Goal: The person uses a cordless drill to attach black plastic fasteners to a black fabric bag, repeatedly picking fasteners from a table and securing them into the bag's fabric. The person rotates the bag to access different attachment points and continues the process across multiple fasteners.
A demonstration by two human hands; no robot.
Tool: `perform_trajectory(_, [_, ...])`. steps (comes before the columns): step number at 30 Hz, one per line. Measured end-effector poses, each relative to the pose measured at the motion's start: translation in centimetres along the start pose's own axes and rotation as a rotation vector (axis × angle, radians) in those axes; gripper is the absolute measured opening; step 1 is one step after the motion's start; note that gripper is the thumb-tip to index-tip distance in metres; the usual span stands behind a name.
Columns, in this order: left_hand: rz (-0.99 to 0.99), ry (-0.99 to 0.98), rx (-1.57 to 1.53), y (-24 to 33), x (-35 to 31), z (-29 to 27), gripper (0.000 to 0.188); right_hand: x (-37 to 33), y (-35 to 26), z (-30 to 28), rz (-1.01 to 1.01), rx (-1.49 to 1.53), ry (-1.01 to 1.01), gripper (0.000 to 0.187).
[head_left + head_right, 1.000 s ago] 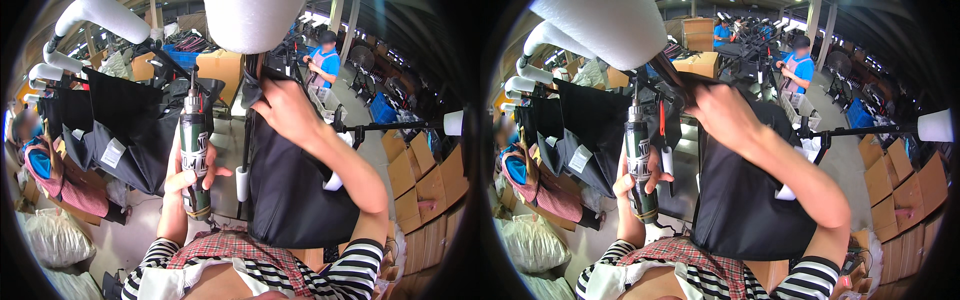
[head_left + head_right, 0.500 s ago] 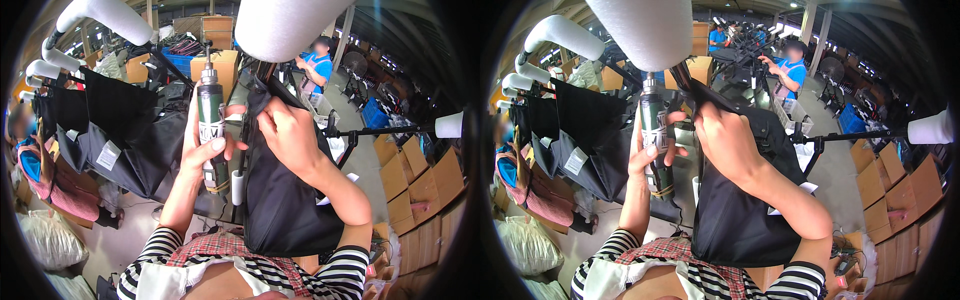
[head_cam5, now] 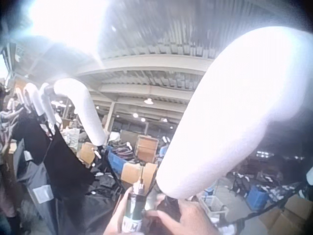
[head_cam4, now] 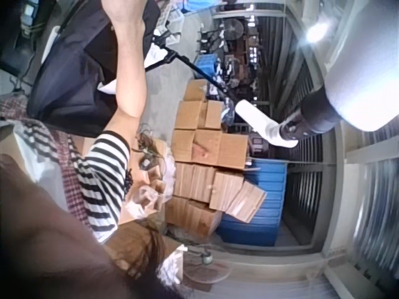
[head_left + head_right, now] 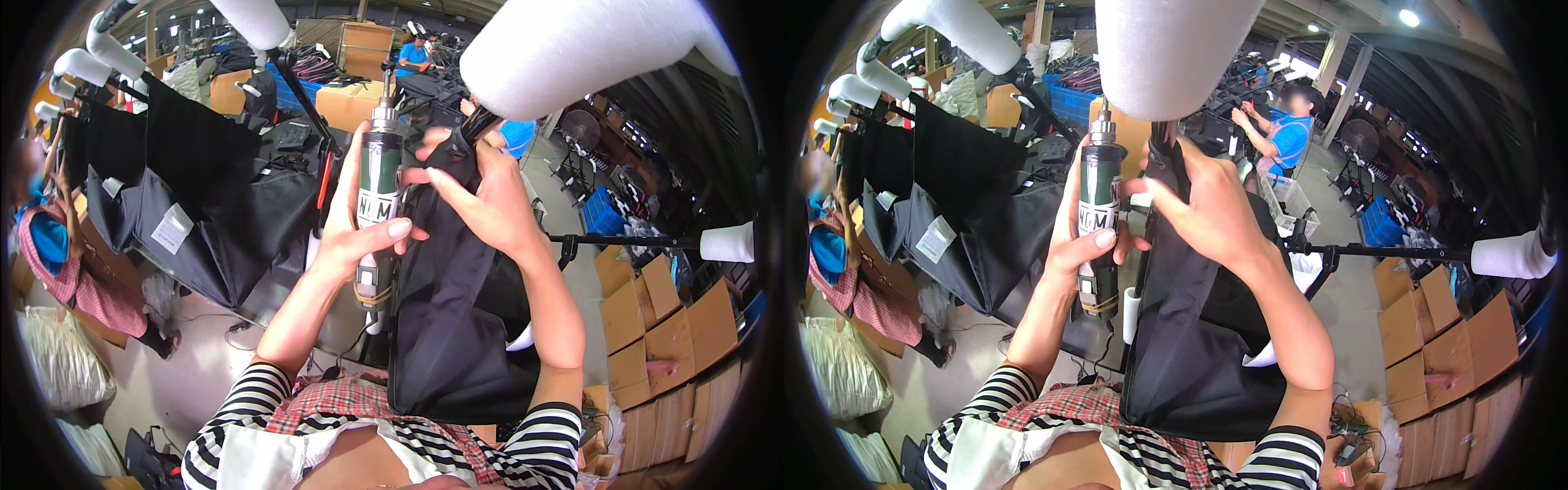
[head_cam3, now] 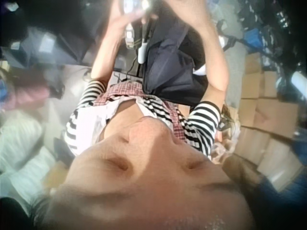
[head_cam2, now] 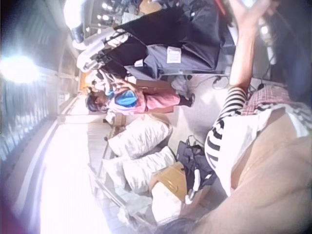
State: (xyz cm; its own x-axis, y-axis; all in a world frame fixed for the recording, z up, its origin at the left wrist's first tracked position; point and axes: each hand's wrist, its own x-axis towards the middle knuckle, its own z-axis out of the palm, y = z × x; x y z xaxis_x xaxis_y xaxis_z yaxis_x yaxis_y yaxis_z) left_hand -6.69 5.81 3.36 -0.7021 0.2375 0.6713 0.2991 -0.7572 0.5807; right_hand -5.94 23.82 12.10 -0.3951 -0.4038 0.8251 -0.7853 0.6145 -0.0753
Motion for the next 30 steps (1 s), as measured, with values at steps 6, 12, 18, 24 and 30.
perform_trajectory(6, [-0.227,-0.042,0.075,2.5,-5.4,0.1,0.123,-1.5,2.0,0.8,-0.057,-0.009,-0.015,0.022])
perform_trajectory(12, [-0.422,-0.095,0.204,2.3,-8.9,0.0,0.126,-1.8,1.4,0.8,0.002,0.051,-0.052,0.030])
perform_trajectory(18, [-0.372,-0.082,0.215,1.8,-8.6,0.7,0.120,-1.9,1.2,0.7,-0.004,0.048,-0.047,0.032])
perform_trajectory(24, [-0.478,-0.056,0.011,1.4,-8.7,1.8,0.114,-2.5,1.6,1.3,0.032,0.010,-0.026,0.030])
perform_trajectory(30, [-0.499,-0.046,-0.213,0.6,-8.6,2.5,0.105,-2.5,2.3,1.6,-0.081,0.008,0.040,0.024])
